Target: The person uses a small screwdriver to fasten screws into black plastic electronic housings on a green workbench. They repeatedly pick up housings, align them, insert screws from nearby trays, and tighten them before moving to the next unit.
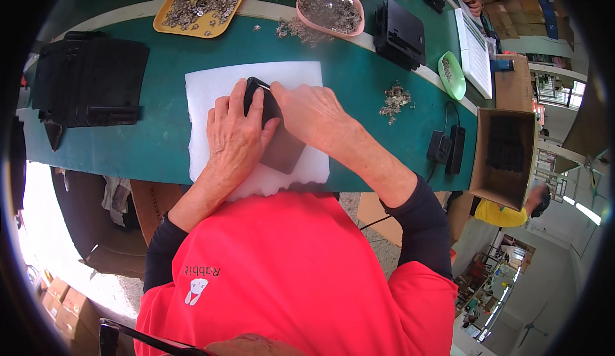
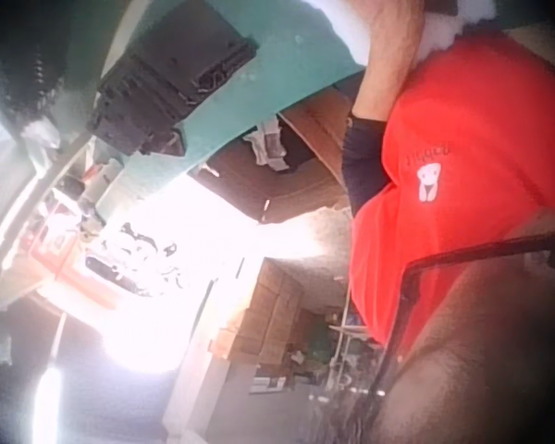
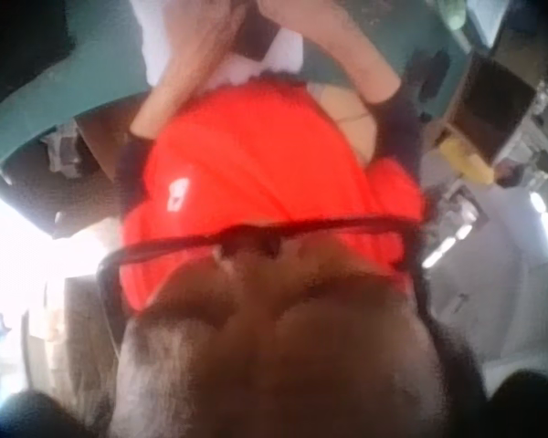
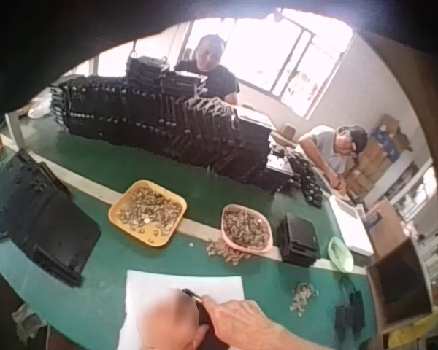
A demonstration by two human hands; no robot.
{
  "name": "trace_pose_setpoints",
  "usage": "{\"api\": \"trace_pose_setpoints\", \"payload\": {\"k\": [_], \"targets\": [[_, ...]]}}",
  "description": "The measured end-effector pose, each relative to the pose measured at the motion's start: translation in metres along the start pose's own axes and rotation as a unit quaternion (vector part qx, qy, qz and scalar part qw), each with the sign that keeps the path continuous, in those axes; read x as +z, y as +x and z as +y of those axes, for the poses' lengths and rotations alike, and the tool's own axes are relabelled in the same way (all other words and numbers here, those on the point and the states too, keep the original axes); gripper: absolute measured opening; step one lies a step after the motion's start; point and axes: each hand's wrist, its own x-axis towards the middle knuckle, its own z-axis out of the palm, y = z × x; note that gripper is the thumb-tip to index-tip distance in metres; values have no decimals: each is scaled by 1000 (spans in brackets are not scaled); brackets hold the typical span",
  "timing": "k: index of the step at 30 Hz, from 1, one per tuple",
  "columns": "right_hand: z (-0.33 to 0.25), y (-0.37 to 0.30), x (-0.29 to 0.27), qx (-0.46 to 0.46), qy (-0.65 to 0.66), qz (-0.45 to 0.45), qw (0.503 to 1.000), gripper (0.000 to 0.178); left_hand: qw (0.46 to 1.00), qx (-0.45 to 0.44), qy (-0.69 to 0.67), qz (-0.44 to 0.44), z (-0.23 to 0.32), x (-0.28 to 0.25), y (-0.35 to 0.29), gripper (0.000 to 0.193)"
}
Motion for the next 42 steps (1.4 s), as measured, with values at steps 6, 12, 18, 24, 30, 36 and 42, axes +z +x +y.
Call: {"api": "trace_pose_setpoints", "payload": {"k": [6, 12, 18, 24, 30, 36, 42], "targets": [[-4, 3, 1, 2, 0, -1, 1000, 35, 999, 22, -4, 39, -2, 2, -1, 58], [-12, 1, -2, 34, 24, -5, 999, 36, 1000, 4, 4, 9, -1, 2, -1, 59], [-10, -3, 4, 47, 41, -2, 998, 24, 1000, 4, 0, 7, -1, 3, -1, 60], [-5, 0, 3, 22, 44, -2, 999, 43, 1000, 5, -4, 2, -1, 1, 0, 59], [-13, 2, 4, 24, 14, 17, 999, 42, 1000, 5, -9, 9, -3, 2, 1, 57], [-7, 1, 10, 26, 31, 24, 999, 43, 1000, 0, -16, -6, -2, 0, 1, 59], [0, -2, 20, 15, 34, 45, 998, 46, 1000, 1, -17, -11, -2, -1, 2, 61]]}}
